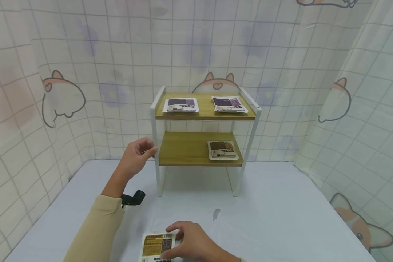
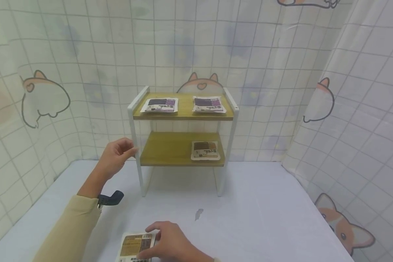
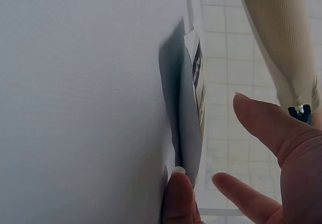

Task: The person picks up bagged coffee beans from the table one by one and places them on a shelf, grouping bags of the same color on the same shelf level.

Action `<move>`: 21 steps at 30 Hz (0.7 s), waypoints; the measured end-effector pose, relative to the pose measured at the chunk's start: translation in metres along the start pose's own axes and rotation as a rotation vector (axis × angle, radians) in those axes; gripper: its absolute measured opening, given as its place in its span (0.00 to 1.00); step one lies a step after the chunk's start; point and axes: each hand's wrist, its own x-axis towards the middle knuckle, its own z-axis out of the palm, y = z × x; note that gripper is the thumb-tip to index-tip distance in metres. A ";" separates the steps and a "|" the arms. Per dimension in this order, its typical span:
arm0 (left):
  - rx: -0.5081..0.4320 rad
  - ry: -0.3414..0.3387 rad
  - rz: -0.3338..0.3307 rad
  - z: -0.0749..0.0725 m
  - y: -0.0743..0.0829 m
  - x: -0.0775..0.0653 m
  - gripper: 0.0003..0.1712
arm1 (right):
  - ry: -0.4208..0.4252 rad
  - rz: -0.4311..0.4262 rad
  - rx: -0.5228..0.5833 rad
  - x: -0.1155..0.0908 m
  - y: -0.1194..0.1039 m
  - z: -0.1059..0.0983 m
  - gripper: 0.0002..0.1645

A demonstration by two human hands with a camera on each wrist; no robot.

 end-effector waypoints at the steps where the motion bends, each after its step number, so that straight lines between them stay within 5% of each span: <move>1: 0.000 0.000 0.000 0.000 0.000 0.000 0.10 | 0.001 0.013 0.001 0.000 -0.002 0.001 0.29; 8: 0.008 -0.001 -0.005 0.000 -0.001 0.001 0.10 | 0.014 0.052 -0.024 0.001 -0.010 0.004 0.28; 21: 0.013 -0.002 -0.014 0.000 0.000 0.001 0.11 | 0.054 -0.035 -0.075 0.002 -0.007 0.008 0.26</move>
